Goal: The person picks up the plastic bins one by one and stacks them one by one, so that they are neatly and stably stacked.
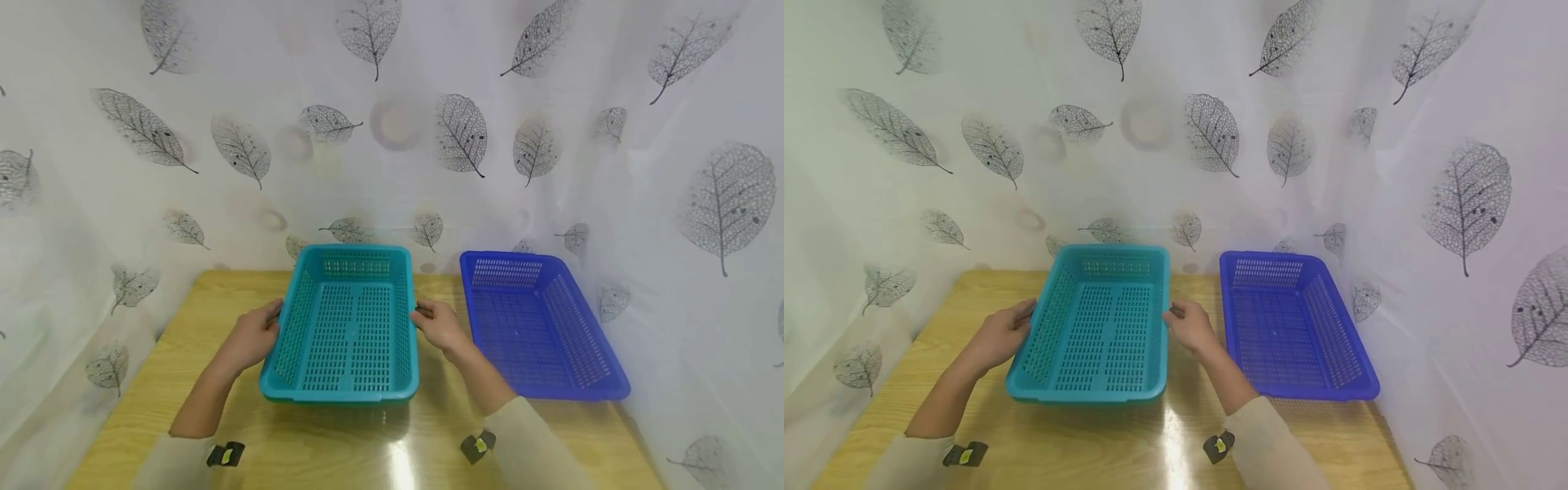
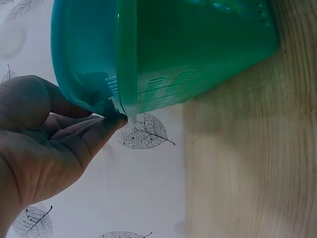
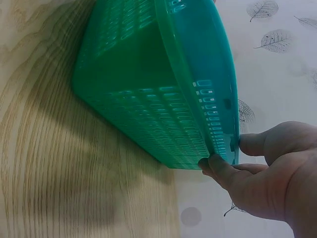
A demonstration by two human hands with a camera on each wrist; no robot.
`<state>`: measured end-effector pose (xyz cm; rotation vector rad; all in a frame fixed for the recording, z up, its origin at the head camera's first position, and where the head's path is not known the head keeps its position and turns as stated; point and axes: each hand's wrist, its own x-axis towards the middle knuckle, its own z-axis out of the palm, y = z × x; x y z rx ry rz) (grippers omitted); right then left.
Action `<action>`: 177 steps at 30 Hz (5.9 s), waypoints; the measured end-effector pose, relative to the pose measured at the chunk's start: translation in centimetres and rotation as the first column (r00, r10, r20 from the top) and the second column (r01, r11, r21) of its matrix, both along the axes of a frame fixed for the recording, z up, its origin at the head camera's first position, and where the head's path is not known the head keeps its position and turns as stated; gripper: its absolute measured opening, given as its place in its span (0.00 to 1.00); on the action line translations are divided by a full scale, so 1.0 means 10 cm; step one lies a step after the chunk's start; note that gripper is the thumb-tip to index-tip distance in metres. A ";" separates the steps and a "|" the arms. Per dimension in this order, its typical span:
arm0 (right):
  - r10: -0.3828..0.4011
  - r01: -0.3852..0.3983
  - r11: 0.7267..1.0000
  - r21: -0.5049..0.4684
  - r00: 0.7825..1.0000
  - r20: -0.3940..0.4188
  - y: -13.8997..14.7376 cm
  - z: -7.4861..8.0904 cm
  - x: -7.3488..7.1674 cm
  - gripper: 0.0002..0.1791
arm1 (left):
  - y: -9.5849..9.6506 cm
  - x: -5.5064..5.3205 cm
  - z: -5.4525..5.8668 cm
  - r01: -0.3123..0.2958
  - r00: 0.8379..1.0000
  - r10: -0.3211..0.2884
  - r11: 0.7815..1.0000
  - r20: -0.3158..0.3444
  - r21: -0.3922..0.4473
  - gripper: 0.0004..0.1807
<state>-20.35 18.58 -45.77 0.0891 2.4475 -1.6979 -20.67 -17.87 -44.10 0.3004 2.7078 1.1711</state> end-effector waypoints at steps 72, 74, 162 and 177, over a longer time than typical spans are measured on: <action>-0.425 0.425 0.835 0.348 0.901 -0.081 2.90 0.15 0.51 0.38 | 3.10 0.01 -0.03 0.317 0.939 -0.341 0.909 0.046 0.269 0.46; -0.421 0.419 0.837 0.352 0.904 -0.074 2.94 0.12 0.51 0.37 | 3.13 0.01 -0.02 0.300 0.942 -0.329 0.914 0.069 0.273 0.47; -0.159 0.203 0.869 0.451 0.978 -0.135 2.38 0.85 0.79 0.32 | 2.32 0.07 0.69 0.275 0.912 -0.367 0.880 0.185 0.388 0.27; -0.079 0.175 0.891 0.420 0.969 -0.235 1.88 1.11 0.74 0.30 | 1.65 0.10 1.04 0.284 0.910 -0.368 0.889 0.190 0.359 0.33</action>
